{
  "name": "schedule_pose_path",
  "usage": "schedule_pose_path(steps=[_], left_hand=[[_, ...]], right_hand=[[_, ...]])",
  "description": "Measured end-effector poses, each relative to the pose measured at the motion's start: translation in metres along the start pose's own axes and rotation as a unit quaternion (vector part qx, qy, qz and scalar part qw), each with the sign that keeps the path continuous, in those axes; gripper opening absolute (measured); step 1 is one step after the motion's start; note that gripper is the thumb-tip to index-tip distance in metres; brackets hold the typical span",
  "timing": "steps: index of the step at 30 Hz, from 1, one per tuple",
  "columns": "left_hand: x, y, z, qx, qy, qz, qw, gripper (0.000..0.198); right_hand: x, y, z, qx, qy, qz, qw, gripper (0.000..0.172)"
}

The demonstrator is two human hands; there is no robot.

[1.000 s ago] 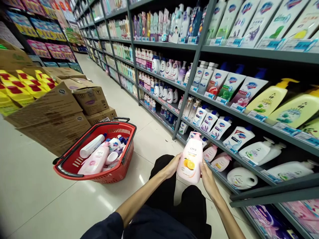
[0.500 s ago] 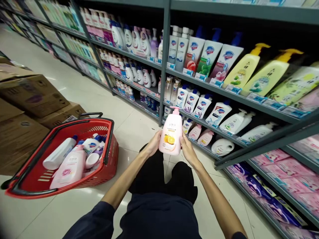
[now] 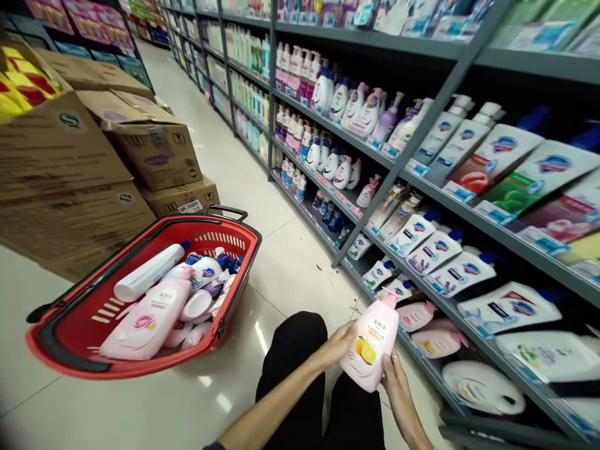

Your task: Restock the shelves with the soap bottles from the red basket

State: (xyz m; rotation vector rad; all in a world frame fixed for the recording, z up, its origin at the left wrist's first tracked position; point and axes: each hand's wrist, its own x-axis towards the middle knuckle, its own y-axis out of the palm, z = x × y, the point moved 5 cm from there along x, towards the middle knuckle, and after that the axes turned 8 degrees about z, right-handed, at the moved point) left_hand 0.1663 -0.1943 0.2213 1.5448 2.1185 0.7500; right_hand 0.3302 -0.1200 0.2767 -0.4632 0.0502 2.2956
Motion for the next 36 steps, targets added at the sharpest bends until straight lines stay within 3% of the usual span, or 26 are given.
schedule_pose_path(steps=[8, 18, 22, 29, 36], left_hand=[[0.013, -0.031, -0.027, 0.041, 0.018, -0.053, 0.998, 0.081], [0.03, -0.051, -0.022, 0.049, 0.022, -0.062, 0.997, 0.084], [0.035, -0.052, -0.012, 0.026, 0.008, -0.053, 0.998, 0.094], [0.039, -0.038, 0.014, 0.041, -0.038, -0.022, 0.998, 0.123], [0.03, -0.009, 0.04, 0.076, -0.042, 0.019, 0.996, 0.117]], right_hand=[[0.048, 0.021, 0.001, 0.014, 0.022, -0.047, 0.999, 0.111], [0.082, 0.026, -0.016, 0.004, 0.044, -0.103, 0.994, 0.132], [0.077, 0.02, -0.025, 0.004, 0.06, -0.114, 0.992, 0.129], [0.052, 0.007, -0.043, 0.054, 0.061, -0.107, 0.991, 0.126], [0.009, -0.018, -0.053, 0.065, 0.048, -0.098, 0.992, 0.132]])
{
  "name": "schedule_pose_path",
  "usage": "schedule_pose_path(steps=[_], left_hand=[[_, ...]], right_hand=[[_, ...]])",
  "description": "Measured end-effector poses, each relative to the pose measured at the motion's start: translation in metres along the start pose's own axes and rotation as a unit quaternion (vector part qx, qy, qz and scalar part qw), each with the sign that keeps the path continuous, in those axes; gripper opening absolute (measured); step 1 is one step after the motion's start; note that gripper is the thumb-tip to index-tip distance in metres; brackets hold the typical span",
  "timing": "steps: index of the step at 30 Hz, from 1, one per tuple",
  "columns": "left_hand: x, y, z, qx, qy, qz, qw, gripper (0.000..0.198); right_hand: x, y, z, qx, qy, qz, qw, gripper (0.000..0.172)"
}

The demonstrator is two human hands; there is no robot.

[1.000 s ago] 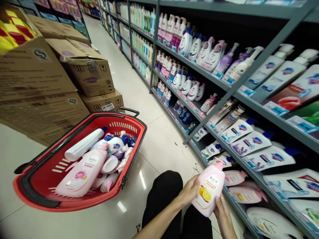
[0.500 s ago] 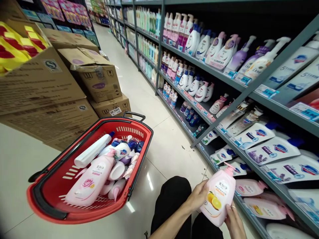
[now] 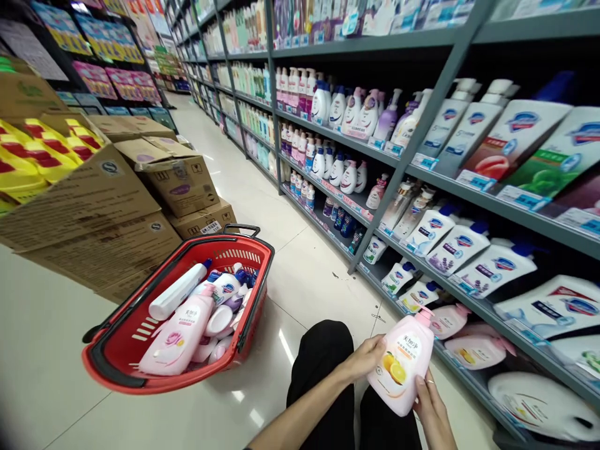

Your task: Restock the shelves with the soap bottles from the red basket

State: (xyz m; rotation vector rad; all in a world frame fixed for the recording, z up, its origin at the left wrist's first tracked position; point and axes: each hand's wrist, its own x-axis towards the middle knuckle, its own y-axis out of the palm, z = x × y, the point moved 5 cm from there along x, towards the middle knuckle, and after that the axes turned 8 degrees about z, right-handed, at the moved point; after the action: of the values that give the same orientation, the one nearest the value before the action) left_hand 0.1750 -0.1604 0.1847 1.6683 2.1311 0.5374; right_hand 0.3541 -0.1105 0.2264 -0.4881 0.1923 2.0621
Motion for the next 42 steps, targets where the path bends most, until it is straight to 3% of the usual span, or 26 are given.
schedule_pose_path(steps=[4, 8, 12, 18, 21, 24, 27, 29, 32, 38, 42], left_hand=[[-0.007, 0.023, 0.003, 0.025, -0.016, 0.021, 0.999, 0.115], [-0.014, 0.057, -0.017, 0.056, -0.005, 0.063, 0.996, 0.111], [-0.013, 0.112, -0.046, 0.104, -0.004, 0.137, 0.985, 0.103], [-0.007, 0.209, -0.076, 0.253, -0.016, 0.245, 0.936, 0.061], [0.0, 0.26, -0.07, 0.305, -0.03, 0.301, 0.903, 0.052], [0.012, 0.306, -0.051, 0.301, -0.056, 0.332, 0.892, 0.046], [0.024, 0.338, -0.028, 0.298, -0.073, 0.36, 0.881, 0.045], [0.035, 0.343, -0.016, 0.322, -0.078, 0.362, 0.871, 0.049], [0.063, 0.326, 0.001, 0.345, -0.107, 0.353, 0.863, 0.054], [0.137, 0.256, 0.045, 0.319, -0.205, 0.391, 0.839, 0.072], [0.183, 0.206, 0.079, 0.336, -0.195, 0.313, 0.867, 0.083]], right_hand=[[-0.02, -0.029, 0.0, -0.018, -0.019, 0.004, 1.0, 0.125], [-0.045, -0.056, 0.017, -0.023, -0.062, 0.012, 0.998, 0.119], [-0.075, -0.095, 0.045, -0.012, -0.109, -0.003, 0.994, 0.11], [-0.131, -0.174, 0.071, -0.048, -0.203, -0.071, 0.975, 0.093], [-0.159, -0.213, 0.07, -0.064, -0.231, -0.092, 0.966, 0.085], [-0.178, -0.249, 0.065, -0.079, -0.243, -0.12, 0.959, 0.08], [-0.179, -0.278, 0.06, -0.074, -0.241, -0.152, 0.955, 0.081], [-0.167, -0.29, 0.053, -0.051, -0.236, -0.156, 0.958, 0.083], [-0.127, -0.296, 0.036, -0.008, -0.222, -0.123, 0.967, 0.086], [-0.018, -0.28, -0.013, 0.039, -0.174, -0.058, 0.982, 0.093], [0.053, -0.268, -0.032, 0.051, -0.144, -0.033, 0.988, 0.103]])
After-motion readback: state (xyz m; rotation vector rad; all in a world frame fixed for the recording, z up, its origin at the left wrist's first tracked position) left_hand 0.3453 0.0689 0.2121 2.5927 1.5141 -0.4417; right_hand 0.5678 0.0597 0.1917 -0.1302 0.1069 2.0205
